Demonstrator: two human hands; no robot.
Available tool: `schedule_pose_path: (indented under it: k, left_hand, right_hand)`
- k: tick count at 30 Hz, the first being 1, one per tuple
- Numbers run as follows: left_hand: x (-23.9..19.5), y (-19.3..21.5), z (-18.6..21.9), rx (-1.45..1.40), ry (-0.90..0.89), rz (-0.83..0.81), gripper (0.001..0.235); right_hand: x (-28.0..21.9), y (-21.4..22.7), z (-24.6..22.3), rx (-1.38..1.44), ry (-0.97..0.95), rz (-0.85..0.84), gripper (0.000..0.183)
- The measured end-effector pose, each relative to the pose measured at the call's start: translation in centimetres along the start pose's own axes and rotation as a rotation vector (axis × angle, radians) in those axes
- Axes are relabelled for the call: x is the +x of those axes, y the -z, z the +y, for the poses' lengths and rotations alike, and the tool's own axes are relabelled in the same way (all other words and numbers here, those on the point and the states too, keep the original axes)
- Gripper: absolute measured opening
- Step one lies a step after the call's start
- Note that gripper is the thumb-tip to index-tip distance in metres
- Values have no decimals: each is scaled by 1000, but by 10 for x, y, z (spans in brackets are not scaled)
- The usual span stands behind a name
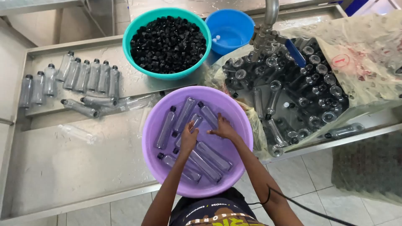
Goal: The person repeatedly picks clear plastic bottles from a purple basin of water, rinses them by hand, and places them on a stainless steel counter. They also move bottles from a tray of caps and bottles into the basin to continue the washing cycle.
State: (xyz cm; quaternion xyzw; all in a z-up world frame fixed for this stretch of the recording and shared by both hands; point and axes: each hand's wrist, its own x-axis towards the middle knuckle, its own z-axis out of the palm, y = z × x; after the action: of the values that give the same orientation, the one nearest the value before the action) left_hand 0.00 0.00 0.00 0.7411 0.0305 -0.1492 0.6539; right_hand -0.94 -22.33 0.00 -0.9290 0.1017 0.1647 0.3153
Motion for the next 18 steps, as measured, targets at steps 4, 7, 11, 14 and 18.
schedule_pose_path:
  k: [4,7,11,14,18]
  left_hand:
    - [72,-40,-94,-79,13,-54,71]
    - [91,-61,-103,-197,-45,-17,70]
    - [101,-80,-94,-26,-11,-57,80]
    - [118,-93,-97,68,20,7,92]
    - [147,-94,-107,133,80,6,117]
  right_hand:
    - [22,-17,-4,-104,123,228,95]
    - [41,-39,12,18,70,237,77]
    - [24,-46,5,60,-75,81,80]
    - [16,-61,8,45,-45,14,71]
    - [32,-84,26,36,-32,-46,61]
